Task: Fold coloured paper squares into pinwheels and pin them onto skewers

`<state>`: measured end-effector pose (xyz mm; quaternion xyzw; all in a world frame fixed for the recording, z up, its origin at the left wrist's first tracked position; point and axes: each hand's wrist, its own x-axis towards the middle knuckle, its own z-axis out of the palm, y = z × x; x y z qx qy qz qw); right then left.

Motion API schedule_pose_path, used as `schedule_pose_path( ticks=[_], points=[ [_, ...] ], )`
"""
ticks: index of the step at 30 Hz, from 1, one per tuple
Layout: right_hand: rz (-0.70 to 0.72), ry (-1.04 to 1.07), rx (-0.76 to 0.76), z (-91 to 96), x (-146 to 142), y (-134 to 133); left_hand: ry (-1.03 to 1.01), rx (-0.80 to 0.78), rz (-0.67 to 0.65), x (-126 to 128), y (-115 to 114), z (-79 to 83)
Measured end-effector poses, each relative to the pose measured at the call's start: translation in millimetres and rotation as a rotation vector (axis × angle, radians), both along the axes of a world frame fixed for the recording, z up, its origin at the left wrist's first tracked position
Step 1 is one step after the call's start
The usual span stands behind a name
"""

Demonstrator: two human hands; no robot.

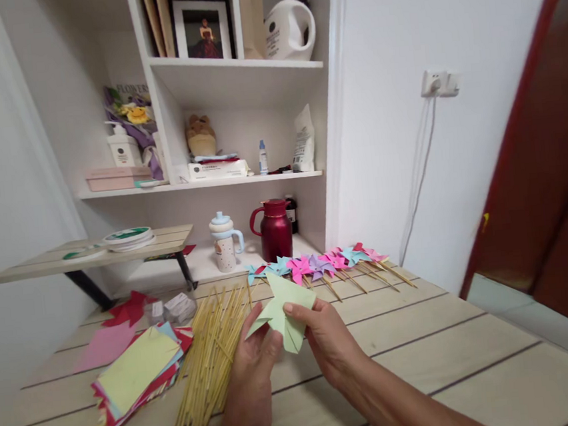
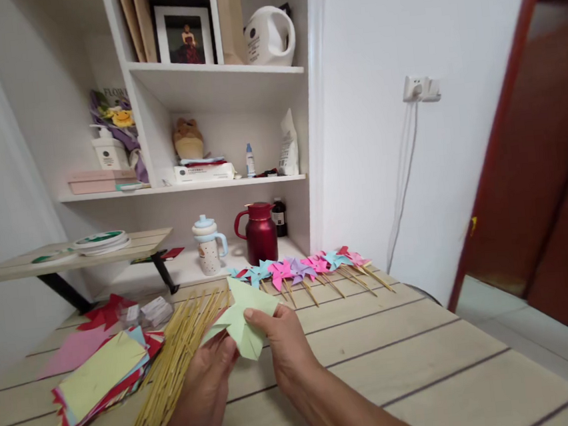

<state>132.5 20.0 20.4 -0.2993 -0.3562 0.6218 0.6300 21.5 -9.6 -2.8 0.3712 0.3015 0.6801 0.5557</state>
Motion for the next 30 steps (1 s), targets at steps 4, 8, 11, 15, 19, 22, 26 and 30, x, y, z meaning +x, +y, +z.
schedule_pose_path(
  ticks=[4,8,11,15,19,22,26,30],
  points=[
    [-0.003,0.03,-0.01,-9.2,-9.9,-2.9,-0.015,-0.065,0.016,-3.4,-8.9,13.9],
    [-0.018,-0.024,0.01,-17.2,-8.3,-2.9,0.002,-0.097,-0.007,-1.8,-9.4,13.9],
    [-0.018,-0.036,0.0,-21.0,-8.0,-3.6,0.011,-0.124,-0.017,0.2,-8.3,10.3],
    [-0.027,-0.037,-0.017,-22.5,-9.9,-5.6,0.041,-0.129,0.005,-0.1,-7.4,8.5],
    [-0.052,-0.031,-0.015,-23.5,-9.4,-4.7,0.069,-0.141,0.022,0.1,-6.7,8.6],
    [-0.072,-0.026,-0.007,-25.3,-7.8,-2.5,0.089,-0.162,0.04,-0.2,-5.7,7.0],
    [-0.071,-0.027,-0.006,-26.3,-6.8,-2.4,0.157,-0.257,-0.004,-3.2,-4.8,4.9],
    [-0.07,-0.032,-0.002,-25.9,-7.2,-4.8,0.143,-0.285,0.02,-4.1,-4.4,6.6]
  ],
)
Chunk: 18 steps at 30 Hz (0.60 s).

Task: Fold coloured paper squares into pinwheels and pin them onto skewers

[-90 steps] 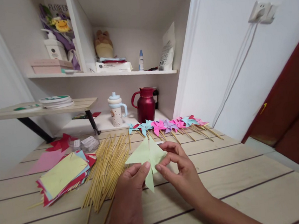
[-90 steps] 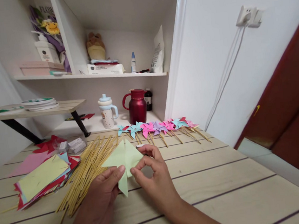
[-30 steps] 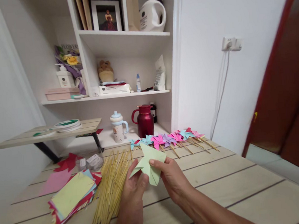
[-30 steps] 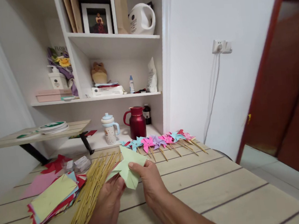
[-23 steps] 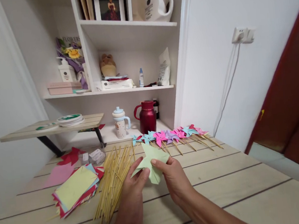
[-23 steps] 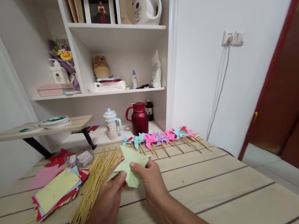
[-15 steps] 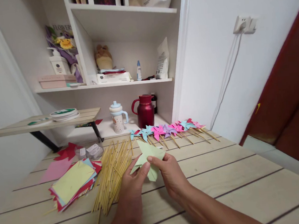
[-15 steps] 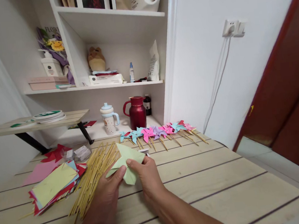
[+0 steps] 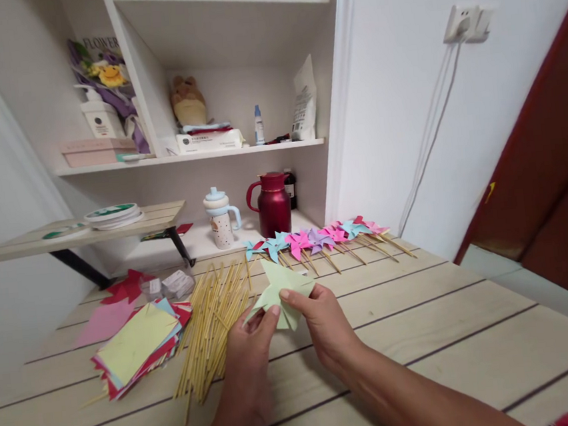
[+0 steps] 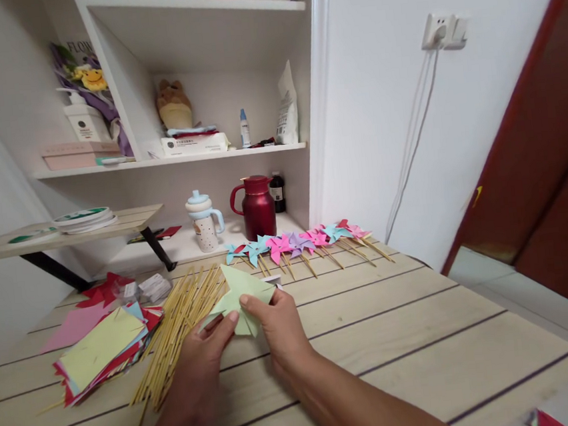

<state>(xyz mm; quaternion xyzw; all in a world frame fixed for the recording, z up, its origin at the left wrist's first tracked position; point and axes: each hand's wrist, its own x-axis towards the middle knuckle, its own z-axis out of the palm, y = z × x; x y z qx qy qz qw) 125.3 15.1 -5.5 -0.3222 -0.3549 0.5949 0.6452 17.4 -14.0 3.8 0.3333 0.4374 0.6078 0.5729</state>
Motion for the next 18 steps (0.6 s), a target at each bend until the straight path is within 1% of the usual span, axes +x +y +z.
schedule_pose_path(
  ticks=[3,7,9,12,16,18],
  points=[
    [-0.006,0.0,-0.004,0.0,0.1,-0.7,0.002,-0.001,0.051,1.1,0.5,1.1],
    [-0.007,-0.002,-0.011,0.0,0.0,-1.0,-0.002,-0.011,0.021,0.9,1.2,-0.1],
    [-0.005,-0.001,-0.012,0.1,-0.2,-1.7,0.005,-0.022,0.029,0.3,1.3,-0.3],
    [0.01,0.007,-0.021,-0.1,-0.4,-3.2,0.026,-0.043,0.07,0.1,-0.1,3.0],
    [0.02,0.019,-0.044,-2.5,-1.7,-4.6,0.1,-0.103,0.158,0.9,-2.8,9.7],
    [0.019,0.014,-0.049,-4.2,-3.4,-4.7,0.114,-0.103,0.174,1.0,-2.6,9.2]
  ],
)
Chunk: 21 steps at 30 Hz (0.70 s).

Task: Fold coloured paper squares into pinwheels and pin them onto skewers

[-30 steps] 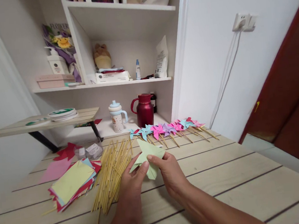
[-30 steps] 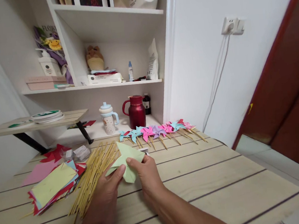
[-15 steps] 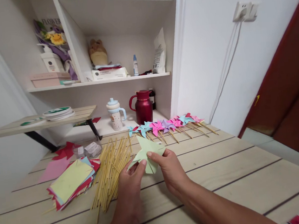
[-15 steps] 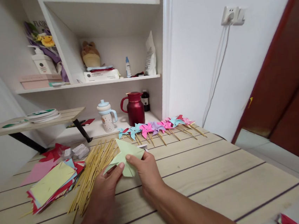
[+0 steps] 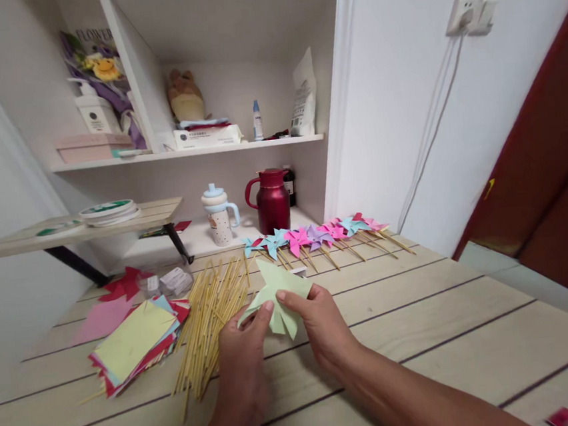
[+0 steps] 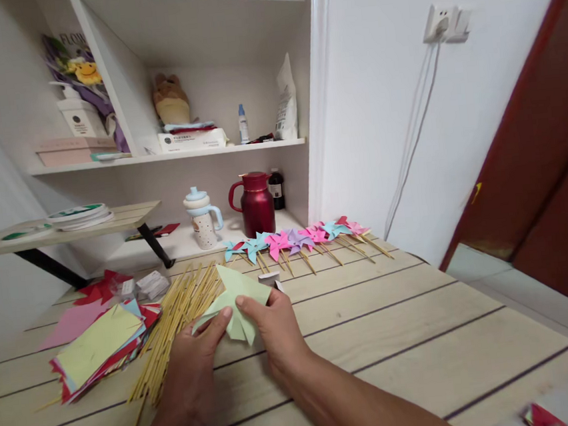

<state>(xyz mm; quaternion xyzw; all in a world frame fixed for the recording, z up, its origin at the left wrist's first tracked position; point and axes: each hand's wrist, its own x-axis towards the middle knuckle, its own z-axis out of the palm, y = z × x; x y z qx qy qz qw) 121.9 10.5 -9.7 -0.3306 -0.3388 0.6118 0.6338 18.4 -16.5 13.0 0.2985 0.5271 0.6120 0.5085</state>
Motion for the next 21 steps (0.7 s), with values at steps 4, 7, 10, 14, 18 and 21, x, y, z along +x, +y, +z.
schedule_pose_path(
  ticks=[4,7,10,14,18,21],
  points=[
    [0.063,-0.031,0.05,-0.7,1.2,1.3,-0.044,0.034,-0.018,-3.1,5.4,-9.7],
    [0.023,-0.162,0.132,2.2,14.8,5.5,-0.11,0.049,0.034,-9.1,10.8,-14.1],
    [-0.067,-0.361,0.314,6.6,36.4,12.8,-0.228,0.051,0.064,-18.7,14.1,-10.7],
    [-0.077,-0.77,0.681,8.5,53.5,18.3,-0.334,0.067,0.009,-34.1,16.3,-6.5],
    [0.058,-1.064,0.929,3.3,47.7,13.3,-0.358,0.093,-0.052,-40.2,16.1,-8.3],
    [0.04,-1.092,0.959,-0.8,41.9,11.4,-0.337,0.095,-0.093,-36.8,12.9,-7.5]
  ],
)
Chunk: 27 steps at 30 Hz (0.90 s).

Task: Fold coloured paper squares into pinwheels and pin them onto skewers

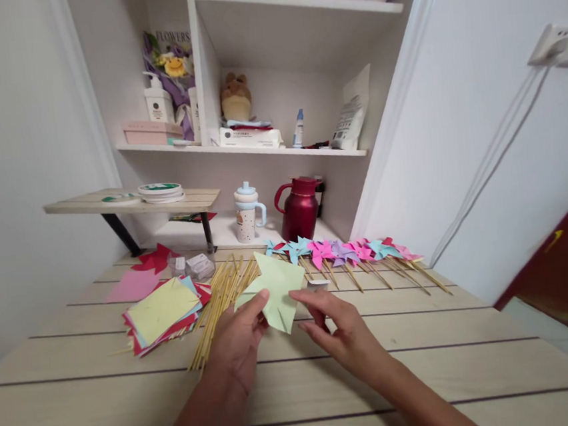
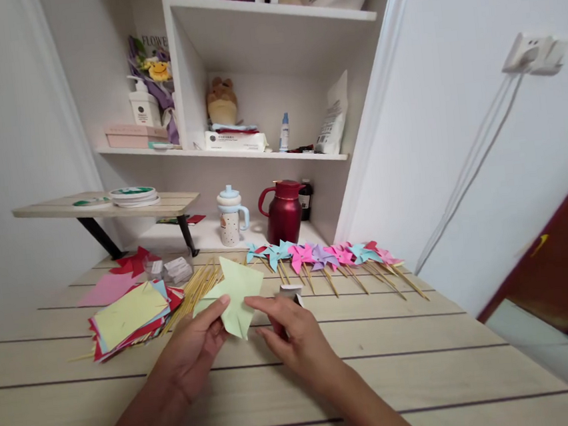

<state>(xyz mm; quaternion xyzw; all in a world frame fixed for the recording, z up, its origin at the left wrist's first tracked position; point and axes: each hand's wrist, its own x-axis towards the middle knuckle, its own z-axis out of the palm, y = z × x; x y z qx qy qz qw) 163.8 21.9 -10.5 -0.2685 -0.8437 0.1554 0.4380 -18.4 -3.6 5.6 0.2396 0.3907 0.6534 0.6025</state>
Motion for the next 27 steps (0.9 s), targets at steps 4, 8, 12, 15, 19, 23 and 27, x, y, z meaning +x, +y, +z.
schedule_pose_path(
  ticks=[4,8,12,15,19,23,27],
  points=[
    [-0.059,0.077,-0.016,0.2,0.8,2.6,0.028,-0.008,-0.008,5.4,-5.0,4.1],
    [-0.069,0.178,-0.054,3.6,1.7,2.3,0.063,-0.01,0.008,7.8,-6.3,4.9],
    [-0.073,0.244,-0.125,3.5,-1.6,-0.5,0.088,0.015,-0.006,10.5,-6.0,1.9],
    [-0.097,0.287,-0.214,2.0,-4.1,-1.5,0.113,0.026,-0.018,13.2,-6.5,0.2],
    [-0.162,0.351,-0.358,2.7,-6.9,-2.4,0.137,0.013,-0.008,16.4,-6.8,-1.7],
    [-0.197,0.4,-0.423,6.9,-10.3,-4.5,0.144,0.007,-0.016,18.4,-7.2,-3.1],
    [-0.212,0.416,-0.447,10.4,-12.9,-7.7,0.145,0.03,-0.015,20.5,-8.7,-1.6]
  ],
)
